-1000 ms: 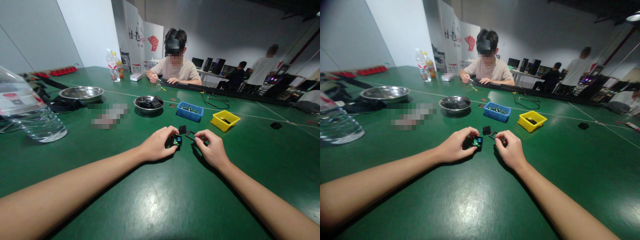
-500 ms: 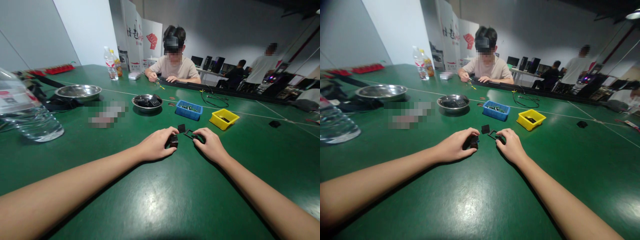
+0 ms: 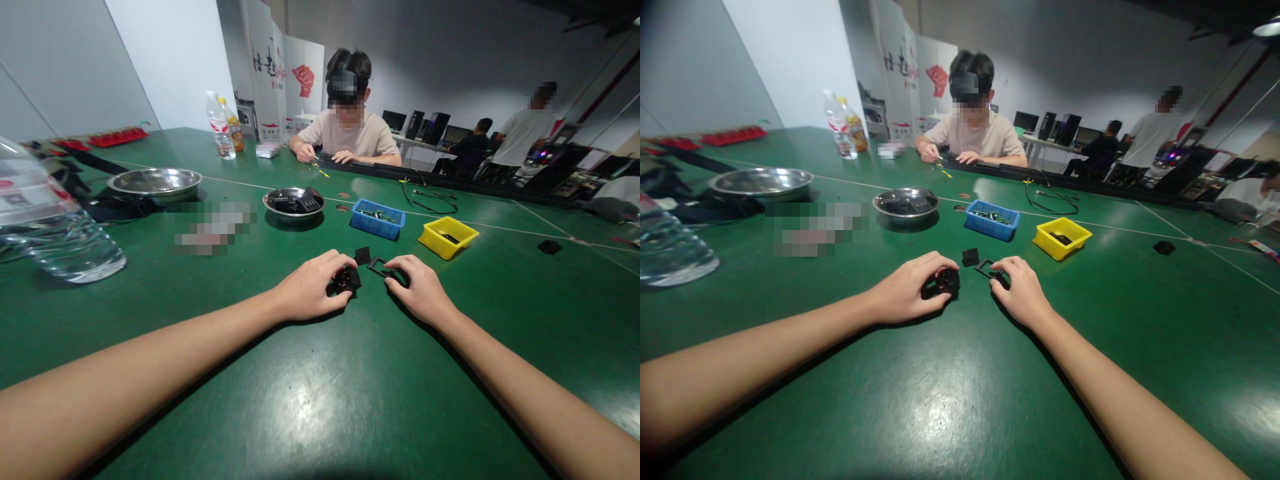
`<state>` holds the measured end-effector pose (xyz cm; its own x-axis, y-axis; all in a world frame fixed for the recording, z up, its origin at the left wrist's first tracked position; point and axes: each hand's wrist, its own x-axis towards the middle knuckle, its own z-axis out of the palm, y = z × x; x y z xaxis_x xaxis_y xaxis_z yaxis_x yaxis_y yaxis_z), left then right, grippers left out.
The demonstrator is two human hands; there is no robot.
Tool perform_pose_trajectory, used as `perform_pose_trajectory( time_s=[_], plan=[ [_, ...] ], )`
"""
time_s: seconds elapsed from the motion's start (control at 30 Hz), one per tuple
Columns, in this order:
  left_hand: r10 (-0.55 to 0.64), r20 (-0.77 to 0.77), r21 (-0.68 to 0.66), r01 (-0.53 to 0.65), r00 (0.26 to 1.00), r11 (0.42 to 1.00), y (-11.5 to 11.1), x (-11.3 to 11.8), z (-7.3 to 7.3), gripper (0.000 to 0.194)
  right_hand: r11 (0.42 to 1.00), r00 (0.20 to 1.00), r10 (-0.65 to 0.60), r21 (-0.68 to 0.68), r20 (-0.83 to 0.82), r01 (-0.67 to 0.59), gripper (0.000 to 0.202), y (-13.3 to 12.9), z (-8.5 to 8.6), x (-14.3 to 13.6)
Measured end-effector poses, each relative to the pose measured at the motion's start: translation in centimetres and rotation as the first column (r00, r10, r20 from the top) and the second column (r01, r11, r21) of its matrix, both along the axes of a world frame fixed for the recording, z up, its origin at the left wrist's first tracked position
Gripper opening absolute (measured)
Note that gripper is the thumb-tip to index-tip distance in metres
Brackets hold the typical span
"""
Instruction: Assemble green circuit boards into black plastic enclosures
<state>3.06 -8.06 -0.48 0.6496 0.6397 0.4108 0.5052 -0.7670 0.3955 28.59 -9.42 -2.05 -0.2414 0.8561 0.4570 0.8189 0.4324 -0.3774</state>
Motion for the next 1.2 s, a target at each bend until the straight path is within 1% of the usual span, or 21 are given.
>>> perform_pose_trajectory(
  time_s=[0.2,0.3,0.47,0.57,0.73,0.83,0.97,1.07,1.2],
  plan=[
    [-0.045,0.026,0.008,0.044,0.999,0.999,0.1,-0.1,-0.1,0.041,1.0,1.0,-0.001,-0.013,0.018,0.001,0.018,0.0,0.0,0.0],
    [-0.061,0.03,-0.008,0.062,0.998,0.998,0.1,-0.1,-0.1,0.041,1.0,1.0,0.0,-0.018,0.021,0.0,0.018,-0.1,0.0,-0.1],
    [-0.054,0.042,-0.027,0.055,0.998,0.998,0.1,0.0,0.0,0.04,1.0,1.0,0.016,0.001,-0.015,-0.016,0.016,-0.1,0.1,-0.1],
    [-0.029,0.031,-0.03,0.03,0.999,0.999,0.1,0.0,-0.1,0.04,0.998,0.998,0.045,0.038,-0.041,-0.044,0.014,-0.4,0.4,-0.3],
    [0.023,-0.017,-0.043,-0.023,1.0,0.999,0.2,0.2,-0.1,0.026,0.987,0.985,0.143,0.086,-0.091,-0.136,0.014,-1.3,1.0,-1.2],
    [0.008,-0.031,-0.031,-0.009,0.999,0.999,0.2,0.2,-0.1,0.024,0.979,0.971,0.203,0.041,-0.123,-0.199,0.02,-1.9,1.1,-1.8],
    [-0.059,-0.052,-0.017,0.058,0.997,0.998,0.2,0.2,0.0,0.026,0.95,0.948,0.296,-0.062,-0.118,-0.305,0.027,-2.4,1.0,-2.4],
    [-0.083,-0.061,-0.011,0.083,0.995,0.996,0.2,0.2,0.1,0.025,0.944,0.947,0.298,-0.112,-0.124,-0.311,0.027,-2.5,1.1,-2.6],
    [-0.109,-0.069,-0.018,0.108,0.992,0.994,0.2,0.2,0.1,0.025,0.946,0.949,0.28,-0.128,-0.147,-0.299,0.023,-2.6,1.3,-2.7]
  ],
)
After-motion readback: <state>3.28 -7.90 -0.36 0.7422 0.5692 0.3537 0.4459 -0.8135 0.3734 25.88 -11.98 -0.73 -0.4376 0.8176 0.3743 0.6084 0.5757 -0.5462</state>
